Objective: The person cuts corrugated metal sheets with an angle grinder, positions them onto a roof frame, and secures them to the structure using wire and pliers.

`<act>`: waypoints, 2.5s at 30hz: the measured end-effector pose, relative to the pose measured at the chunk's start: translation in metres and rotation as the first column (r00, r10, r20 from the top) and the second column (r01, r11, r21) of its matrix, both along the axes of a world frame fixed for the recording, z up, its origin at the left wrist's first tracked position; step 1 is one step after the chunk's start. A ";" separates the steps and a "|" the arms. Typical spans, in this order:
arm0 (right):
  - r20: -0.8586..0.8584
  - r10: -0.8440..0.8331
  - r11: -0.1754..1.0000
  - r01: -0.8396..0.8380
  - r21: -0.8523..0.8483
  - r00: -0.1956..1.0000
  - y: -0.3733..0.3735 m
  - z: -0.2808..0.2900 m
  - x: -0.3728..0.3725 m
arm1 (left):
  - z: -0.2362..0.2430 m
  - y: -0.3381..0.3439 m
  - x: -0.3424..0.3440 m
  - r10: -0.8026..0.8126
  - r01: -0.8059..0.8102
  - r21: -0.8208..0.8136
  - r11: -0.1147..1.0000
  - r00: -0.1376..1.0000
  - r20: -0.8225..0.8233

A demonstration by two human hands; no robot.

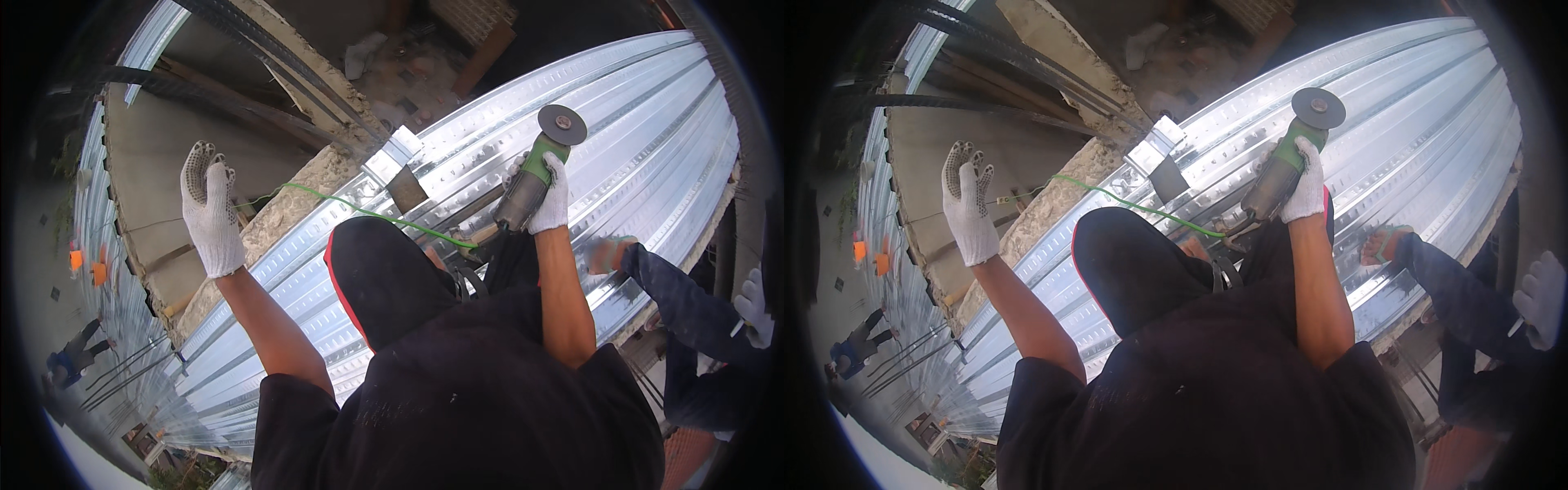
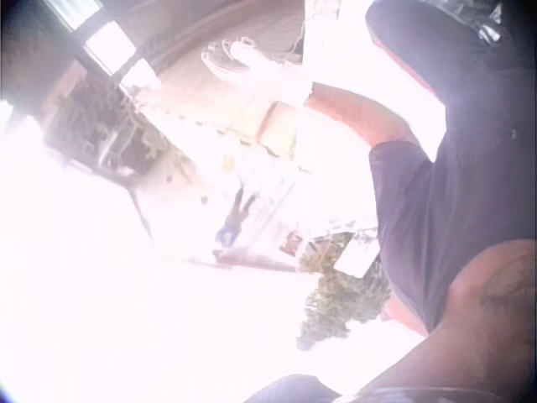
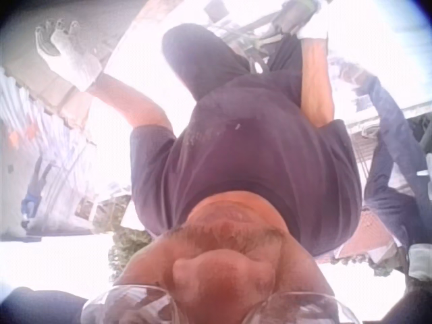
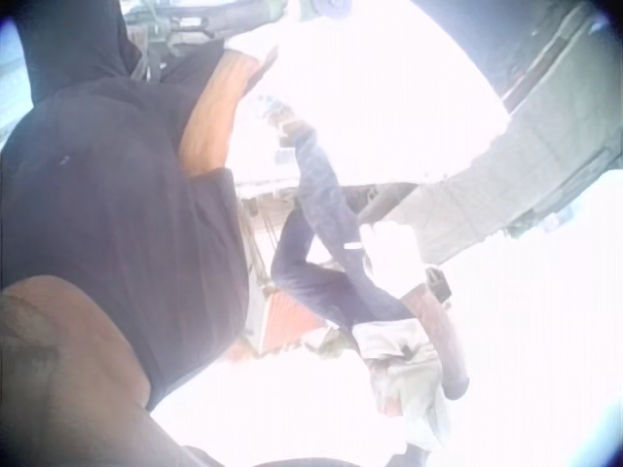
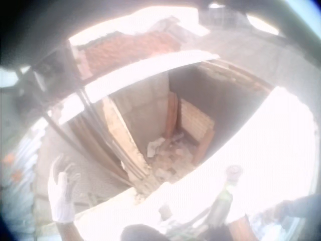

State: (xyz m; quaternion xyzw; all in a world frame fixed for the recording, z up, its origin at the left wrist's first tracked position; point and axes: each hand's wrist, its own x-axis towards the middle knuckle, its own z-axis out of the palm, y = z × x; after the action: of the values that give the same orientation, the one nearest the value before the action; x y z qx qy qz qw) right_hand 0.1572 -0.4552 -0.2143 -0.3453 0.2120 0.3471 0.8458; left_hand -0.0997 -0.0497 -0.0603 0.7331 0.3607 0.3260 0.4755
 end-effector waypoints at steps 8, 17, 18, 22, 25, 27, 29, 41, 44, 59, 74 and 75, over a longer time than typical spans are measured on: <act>0.016 -0.063 0.996 0.062 0.068 0.998 0.016 0.018 0.002 | 0.159 0.048 0.099 -0.546 0.522 0.179 0.834 0.731 0.410; 0.021 -0.166 0.986 0.166 0.021 0.986 0.017 0.046 0.017 | 0.138 0.017 0.107 0.067 -0.164 0.383 0.909 0.965 0.253; -0.029 -0.204 0.978 0.205 0.034 0.978 0.025 0.047 0.023 | 0.129 0.028 0.104 0.064 -0.142 0.539 0.830 0.985 0.160; 0.036 -0.329 0.943 0.327 0.061 0.944 0.042 0.074 0.030 | 0.157 -0.008 0.128 0.176 -0.103 -0.209 0.973 0.912 0.370; -0.092 -0.390 0.896 0.401 0.189 0.916 0.055 0.115 0.037 | 0.178 -0.038 0.136 0.160 -0.056 -0.319 0.946 0.937 0.310; -0.126 -0.376 0.899 0.394 0.192 0.918 0.058 0.144 0.039 | 0.181 -0.018 0.137 0.099 -0.022 -0.325 0.946 0.970 0.222; -0.154 -0.388 0.898 0.410 0.158 0.909 0.064 0.186 0.033 | 0.188 -0.006 0.132 0.065 -0.019 -0.349 0.937 0.991 0.120; -0.426 -0.358 0.924 0.380 -0.036 0.831 -0.036 0.328 -0.031 | 0.204 -0.032 0.156 0.269 -0.307 -0.364 0.879 0.951 -0.152; -0.371 -0.434 0.900 0.410 -0.146 0.821 -0.086 0.358 -0.044 | 0.205 -0.036 0.158 0.177 -0.226 -0.401 0.888 0.972 -0.155; -0.271 -0.479 0.863 0.391 -0.319 0.835 -0.190 0.459 -0.055 | 0.194 -0.004 0.158 0.219 -0.262 -0.545 0.796 0.965 -0.144; -0.160 0.010 0.994 -0.026 -0.103 0.987 -0.157 0.525 -0.054 | 0.210 -0.085 0.085 0.129 -0.264 -0.280 0.923 0.898 -0.421; -0.172 -0.038 0.988 0.011 -0.154 0.984 -0.147 0.533 -0.055 | 0.224 -0.111 0.068 0.142 -0.256 -0.095 0.962 0.767 -0.626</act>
State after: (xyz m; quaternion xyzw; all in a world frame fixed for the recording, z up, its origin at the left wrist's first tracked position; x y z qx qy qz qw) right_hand 0.1022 -0.6026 0.3190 -0.3743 0.3155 0.3483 0.7994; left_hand -0.0315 -0.1604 0.1637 0.7117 0.5985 0.0860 0.3575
